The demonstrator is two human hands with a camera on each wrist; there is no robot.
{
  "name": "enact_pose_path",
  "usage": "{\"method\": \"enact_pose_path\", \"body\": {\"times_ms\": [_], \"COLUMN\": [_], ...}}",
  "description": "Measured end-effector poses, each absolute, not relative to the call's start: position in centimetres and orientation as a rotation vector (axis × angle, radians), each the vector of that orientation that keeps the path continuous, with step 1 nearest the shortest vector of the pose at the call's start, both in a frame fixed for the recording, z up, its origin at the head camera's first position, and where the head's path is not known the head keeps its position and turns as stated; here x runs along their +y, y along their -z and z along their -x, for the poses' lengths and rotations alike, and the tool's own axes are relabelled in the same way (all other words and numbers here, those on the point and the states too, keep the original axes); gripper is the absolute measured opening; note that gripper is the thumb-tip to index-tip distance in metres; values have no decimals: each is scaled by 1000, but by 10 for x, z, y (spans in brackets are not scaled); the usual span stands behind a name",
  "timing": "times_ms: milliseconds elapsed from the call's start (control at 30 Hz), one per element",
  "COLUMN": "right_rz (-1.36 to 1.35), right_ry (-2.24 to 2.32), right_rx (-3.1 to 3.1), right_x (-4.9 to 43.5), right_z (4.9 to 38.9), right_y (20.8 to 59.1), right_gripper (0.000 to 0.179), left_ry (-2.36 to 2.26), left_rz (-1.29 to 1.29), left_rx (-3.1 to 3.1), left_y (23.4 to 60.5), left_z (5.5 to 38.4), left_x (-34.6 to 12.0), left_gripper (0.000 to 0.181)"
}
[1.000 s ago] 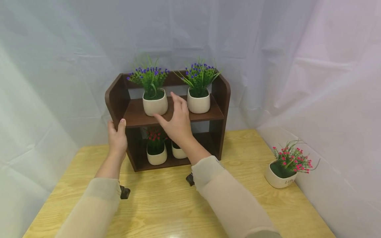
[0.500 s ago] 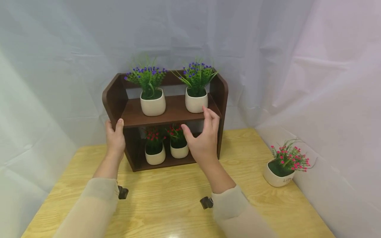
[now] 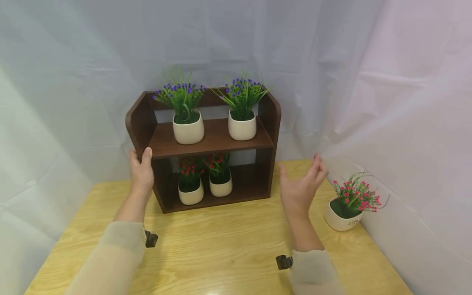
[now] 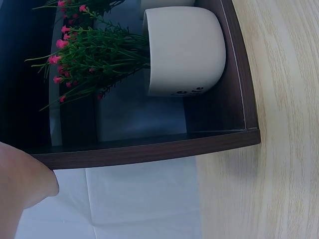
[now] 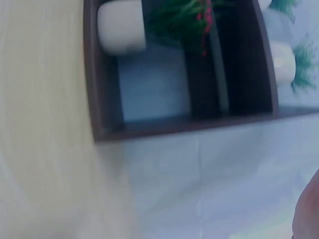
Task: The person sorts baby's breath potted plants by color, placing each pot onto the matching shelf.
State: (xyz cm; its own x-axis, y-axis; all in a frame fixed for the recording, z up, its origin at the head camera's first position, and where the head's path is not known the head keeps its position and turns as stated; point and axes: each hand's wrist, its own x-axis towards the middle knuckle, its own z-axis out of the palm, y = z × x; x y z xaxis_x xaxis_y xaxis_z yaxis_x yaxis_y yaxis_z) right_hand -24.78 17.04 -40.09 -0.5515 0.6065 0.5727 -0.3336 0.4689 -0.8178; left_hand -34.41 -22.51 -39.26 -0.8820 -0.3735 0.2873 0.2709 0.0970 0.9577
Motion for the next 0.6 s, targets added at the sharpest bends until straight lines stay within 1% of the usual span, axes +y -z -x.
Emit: {"method": "enact_pose_path", "body": {"times_ms": [67,300,467,600], "right_rz": [333,551,670,787], "right_ry": [-1233,-1209,-1203,-1258], "right_rx": [-1754,-1705,-1645,-1576], "right_x": [187,235,258,271], "right_z": [242,220,210,203], "right_y": [407,432,448,461], "right_gripper": [103,109,113,120], "left_ry": [1833,1856,1855,1854], "left_rz": [-105,-97,-99,-95], "left_rx": [-1916,-1892,-1884,-1905], "left_y": [392,389,389,390], "left_z": [344,344,345,345], "left_x": [-225,-225,-226,-224], "left_gripper": [45,33,34,36]}}
